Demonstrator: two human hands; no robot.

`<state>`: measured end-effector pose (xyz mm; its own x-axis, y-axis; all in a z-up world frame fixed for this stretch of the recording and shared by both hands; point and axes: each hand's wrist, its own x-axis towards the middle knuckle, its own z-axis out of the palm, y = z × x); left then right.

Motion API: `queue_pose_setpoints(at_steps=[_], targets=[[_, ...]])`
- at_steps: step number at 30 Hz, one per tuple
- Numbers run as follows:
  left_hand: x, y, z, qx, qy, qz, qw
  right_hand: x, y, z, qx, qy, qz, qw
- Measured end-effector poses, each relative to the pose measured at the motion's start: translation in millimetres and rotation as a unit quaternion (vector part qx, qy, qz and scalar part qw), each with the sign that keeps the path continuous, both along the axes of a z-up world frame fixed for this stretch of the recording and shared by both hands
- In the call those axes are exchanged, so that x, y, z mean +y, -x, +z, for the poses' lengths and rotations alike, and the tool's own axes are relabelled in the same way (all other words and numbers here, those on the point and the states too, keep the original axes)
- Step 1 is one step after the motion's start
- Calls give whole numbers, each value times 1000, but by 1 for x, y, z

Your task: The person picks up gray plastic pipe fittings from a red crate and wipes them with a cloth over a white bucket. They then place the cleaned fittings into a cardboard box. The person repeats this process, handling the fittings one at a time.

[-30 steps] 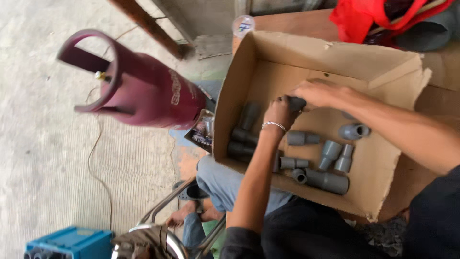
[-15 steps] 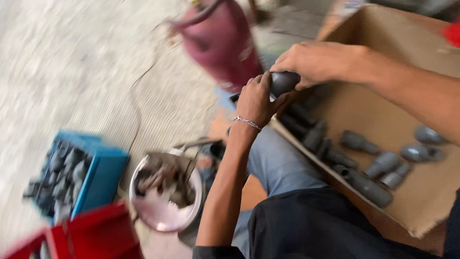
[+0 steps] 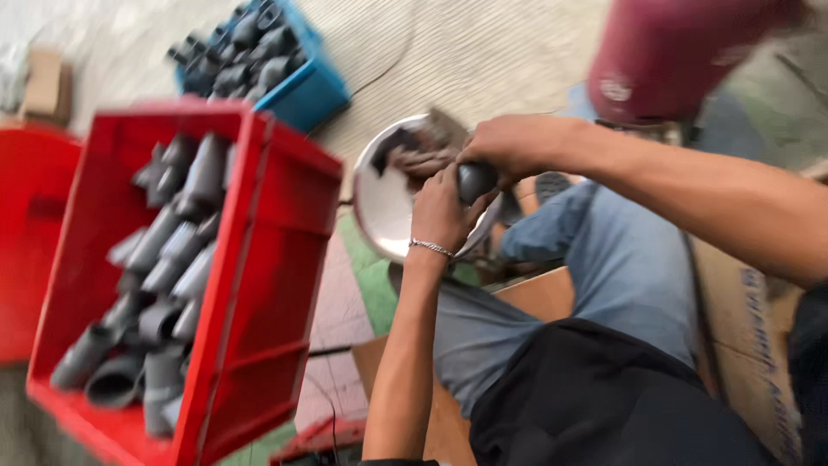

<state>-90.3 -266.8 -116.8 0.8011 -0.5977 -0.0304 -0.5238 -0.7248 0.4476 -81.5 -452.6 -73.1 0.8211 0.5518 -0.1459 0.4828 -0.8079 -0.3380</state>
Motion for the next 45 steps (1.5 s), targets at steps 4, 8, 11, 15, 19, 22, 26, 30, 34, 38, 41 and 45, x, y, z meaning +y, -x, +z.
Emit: queue_pose_setpoints(at_steps=[4,8,11,15,19,22,26,30,34,38,41,45], targets=[[75,-11,-40,11,-33,91,995,77,-40,-25,-1,-1,87,996],[120,-13,-56,43,-30,161,985,131,-65,-50,12,42,129,991],[135,-14,-58,59,-18,182,981,152,-75,-63,47,32,145,988],[143,-18,-74,59,-17,190,980,164,-89,-83,75,38,166,983],[139,-17,-78,64,-30,197,978,164,-98,-102,98,33,171,980],[137,-24,-88,51,-36,188,980,163,-108,-116,106,44,178,977],[128,-24,-91,9,-39,173,984,130,-109,-84,28,0,128,991],[107,-24,-77,31,-59,192,979,79,-93,-76,76,6,-2,997],[87,-17,-42,95,-63,176,978,52,-74,-136,-84,-64,-15,994],[87,-21,-94,38,-97,236,966,28,-73,-139,-87,-222,-128,963],[80,-35,-127,-22,-119,256,959,13,-64,-162,-72,-300,-187,933],[63,-47,-106,-29,-39,272,961,35,-17,-175,-79,-349,-203,911]])
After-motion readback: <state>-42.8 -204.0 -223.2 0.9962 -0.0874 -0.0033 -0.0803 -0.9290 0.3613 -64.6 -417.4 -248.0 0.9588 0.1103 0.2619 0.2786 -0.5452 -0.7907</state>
